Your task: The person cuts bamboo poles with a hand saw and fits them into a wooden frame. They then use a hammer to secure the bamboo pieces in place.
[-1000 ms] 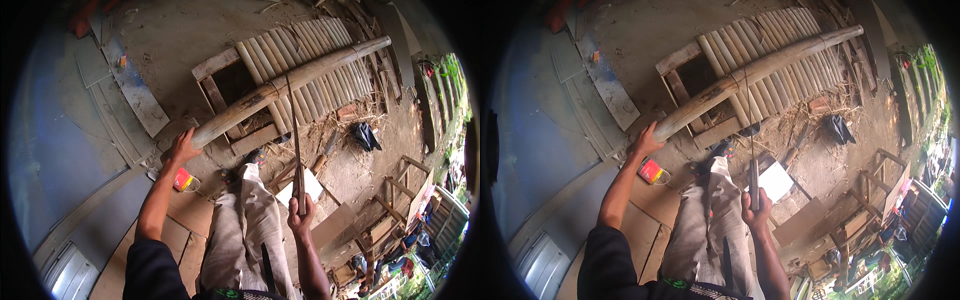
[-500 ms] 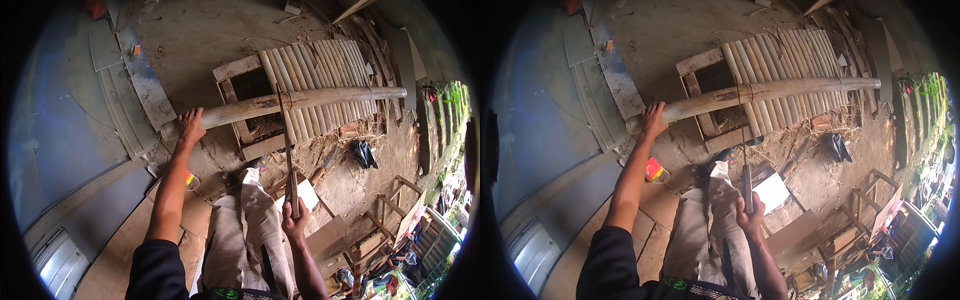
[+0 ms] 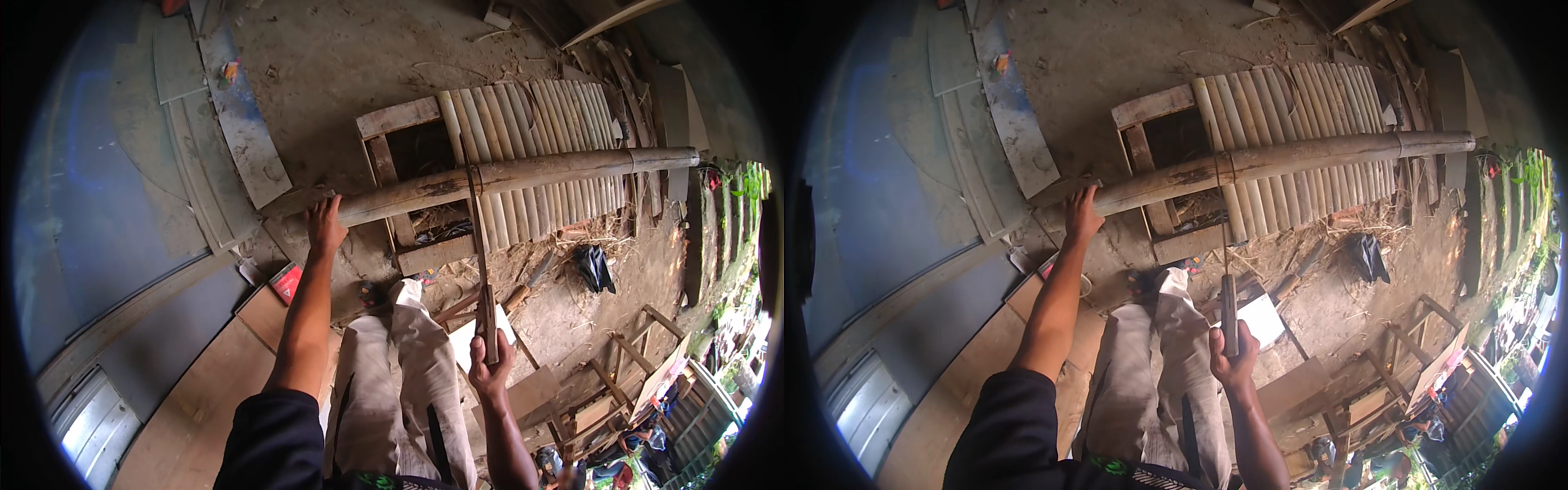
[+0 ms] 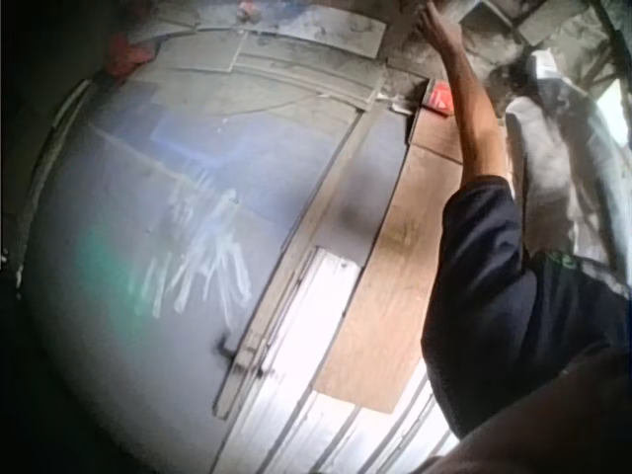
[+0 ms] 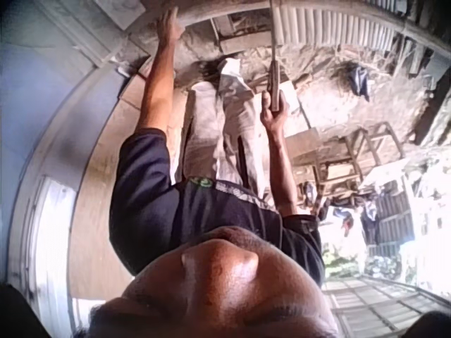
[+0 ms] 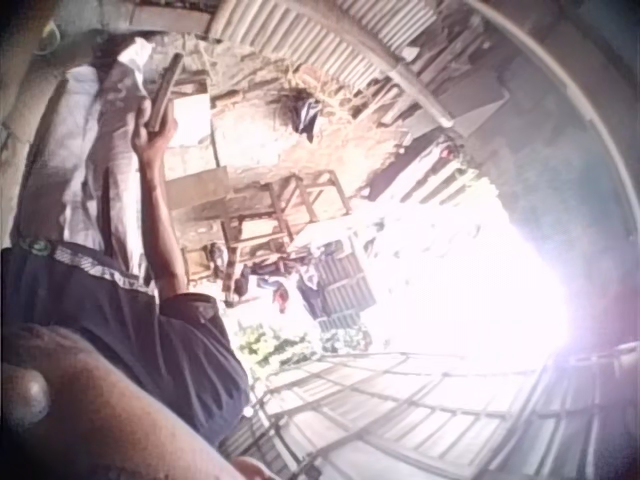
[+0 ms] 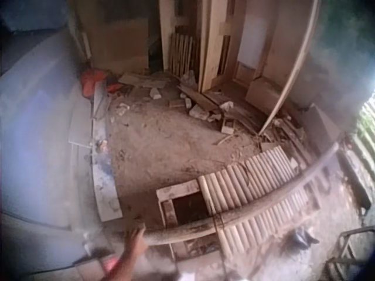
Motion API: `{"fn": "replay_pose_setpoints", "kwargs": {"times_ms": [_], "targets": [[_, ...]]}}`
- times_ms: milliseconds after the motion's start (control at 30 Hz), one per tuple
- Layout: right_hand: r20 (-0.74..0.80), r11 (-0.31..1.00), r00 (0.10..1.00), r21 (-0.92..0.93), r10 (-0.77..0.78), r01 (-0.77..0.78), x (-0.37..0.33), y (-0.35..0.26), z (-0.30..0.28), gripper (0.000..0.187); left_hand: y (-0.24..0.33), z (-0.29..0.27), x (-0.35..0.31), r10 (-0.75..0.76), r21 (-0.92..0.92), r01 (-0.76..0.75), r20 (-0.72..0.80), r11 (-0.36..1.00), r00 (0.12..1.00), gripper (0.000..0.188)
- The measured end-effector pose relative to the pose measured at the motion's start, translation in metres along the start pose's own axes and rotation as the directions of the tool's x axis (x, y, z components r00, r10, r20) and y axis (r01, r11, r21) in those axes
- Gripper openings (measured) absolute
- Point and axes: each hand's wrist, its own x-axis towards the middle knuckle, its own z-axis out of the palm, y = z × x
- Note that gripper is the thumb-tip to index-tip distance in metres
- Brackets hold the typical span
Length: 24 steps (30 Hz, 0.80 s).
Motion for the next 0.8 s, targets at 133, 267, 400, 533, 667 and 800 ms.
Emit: {"fn": "replay_pose_setpoints", "kwargs": {"times_ms": [133,267,400,533,667,800], "targets": [[0.016,0.999,0.999,0.0,0.038,-0.038,0.01,0.0,0.0,0.037,-0.001,0.003,-0.004,0.009,-0.017,-0.009,-0.006,1.0,1.0,0.075],[0.046,0.999,0.998,0.023,0.045,-0.046,0.014,-0.001,0.006,0.036,-0.003,0.003,-0.003,0.035,-0.035,-0.035,-0.015,0.999,0.999,0.075],[0.077,1.0,0.997,-0.016,0.023,-0.022,0.011,-0.006,0.016,0.036,-0.003,0.001,-0.002,0.05,-0.037,-0.052,-0.051,0.998,0.997,0.073],[0.107,0.978,0.98,-0.141,0.168,-0.152,0.011,-0.017,0.026,0.034,-0.007,-0.002,0.003,0.074,-0.069,-0.076,-0.032,0.995,0.997,0.072],[0.082,0.913,0.965,-0.351,0.25,-0.207,0.023,-0.032,0.035,0.027,-0.013,-0.001,0.014,0.096,-0.104,-0.092,0.036,0.99,0.995,0.072],[0.125,0.949,0.987,-0.311,0.106,-0.062,0.038,-0.043,0.04,0.015,-0.02,0.002,0.02,0.11,-0.143,-0.091,0.129,0.986,0.986,0.072]]}}
